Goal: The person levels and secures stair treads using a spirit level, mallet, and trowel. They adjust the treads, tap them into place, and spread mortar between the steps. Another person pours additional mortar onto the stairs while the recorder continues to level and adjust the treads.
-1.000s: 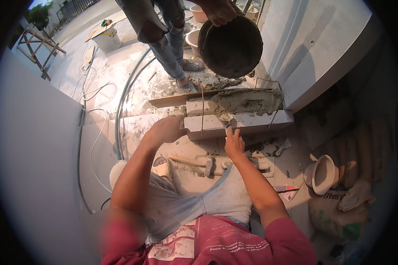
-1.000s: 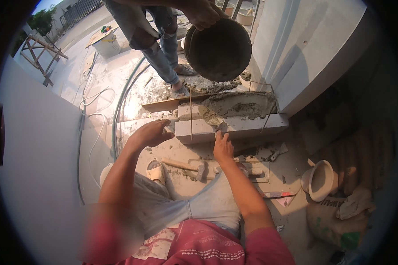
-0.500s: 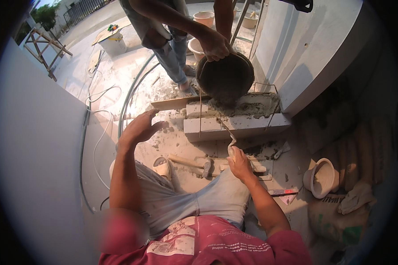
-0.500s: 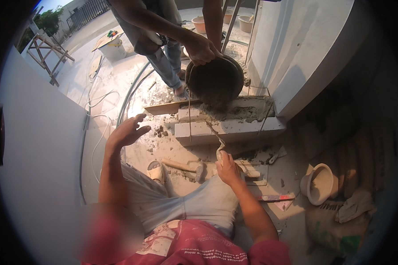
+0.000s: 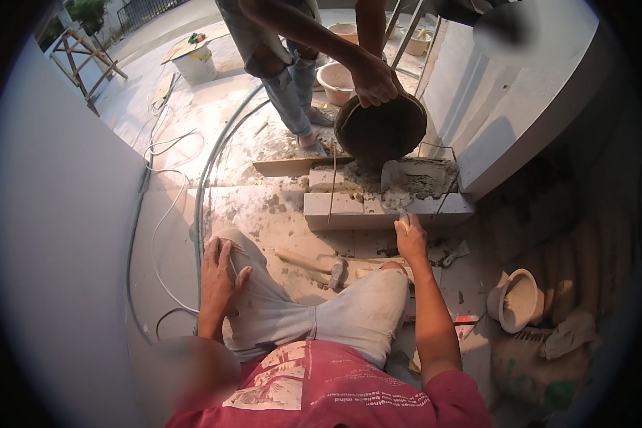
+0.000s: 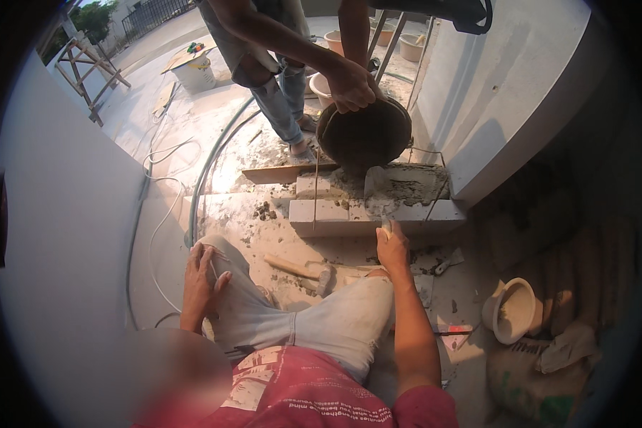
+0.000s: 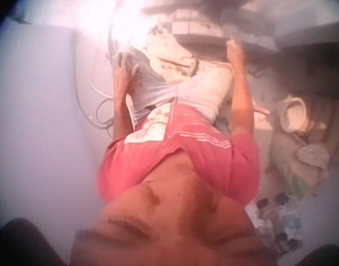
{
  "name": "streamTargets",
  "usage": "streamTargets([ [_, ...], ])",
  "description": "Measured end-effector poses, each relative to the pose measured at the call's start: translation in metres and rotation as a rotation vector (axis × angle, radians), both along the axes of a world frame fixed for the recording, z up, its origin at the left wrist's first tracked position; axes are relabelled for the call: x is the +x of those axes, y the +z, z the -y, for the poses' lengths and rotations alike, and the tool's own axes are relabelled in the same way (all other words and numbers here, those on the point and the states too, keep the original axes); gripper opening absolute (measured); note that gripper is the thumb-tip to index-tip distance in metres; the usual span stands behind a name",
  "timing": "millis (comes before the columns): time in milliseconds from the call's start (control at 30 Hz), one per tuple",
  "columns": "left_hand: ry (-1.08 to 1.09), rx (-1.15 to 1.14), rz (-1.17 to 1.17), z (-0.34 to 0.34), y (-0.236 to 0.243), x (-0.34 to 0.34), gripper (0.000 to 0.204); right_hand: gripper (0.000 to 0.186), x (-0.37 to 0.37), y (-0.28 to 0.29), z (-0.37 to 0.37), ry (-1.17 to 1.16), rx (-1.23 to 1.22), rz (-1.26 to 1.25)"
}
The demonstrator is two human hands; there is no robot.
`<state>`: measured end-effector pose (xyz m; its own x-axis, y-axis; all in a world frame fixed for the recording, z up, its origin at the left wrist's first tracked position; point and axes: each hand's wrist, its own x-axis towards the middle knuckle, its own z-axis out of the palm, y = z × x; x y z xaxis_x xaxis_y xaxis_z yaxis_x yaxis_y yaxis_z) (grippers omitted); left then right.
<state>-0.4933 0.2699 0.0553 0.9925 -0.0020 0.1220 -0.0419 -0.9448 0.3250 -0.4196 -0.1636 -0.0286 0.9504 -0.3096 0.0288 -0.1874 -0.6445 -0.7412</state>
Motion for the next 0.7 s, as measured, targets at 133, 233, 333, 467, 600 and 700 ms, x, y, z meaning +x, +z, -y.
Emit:
streamTargets([
  [133, 0.016, 0.232, 0.140, 0.022, -0.044, 0.022, 0.075, 0.039, -0.001, -0.010, 0.004, -0.091, -0.273, -0.055],
  [233, 0.008, 0.176, 0.104, 0.007, -0.065, 0.052, 0.071, 0.042, -0.005, -0.001, -0.006, -0.117, -0.353, -0.129],
  [333, -0.052, 0.136, 0.094, -0.004, -0.094, 0.084, 0.069, 0.044, -0.001, 0.000, -0.007, -0.123, -0.407, -0.138],
  [467, -0.089, 0.090, 0.032, -0.006, -0.114, 0.122, 0.070, 0.044, 0.006, 0.002, -0.008, -0.240, -0.421, -0.128],
  [600, -0.116, 0.053, -0.010, -0.004, -0.124, 0.137, 0.070, 0.042, 0.009, 0.009, -0.016, -0.261, -0.442, -0.126],
  [700, -0.119, 0.041, -0.012, -0.003, -0.128, 0.143, 0.071, 0.040, 0.006, 0.008, -0.018, -0.248, -0.481, -0.113],
])
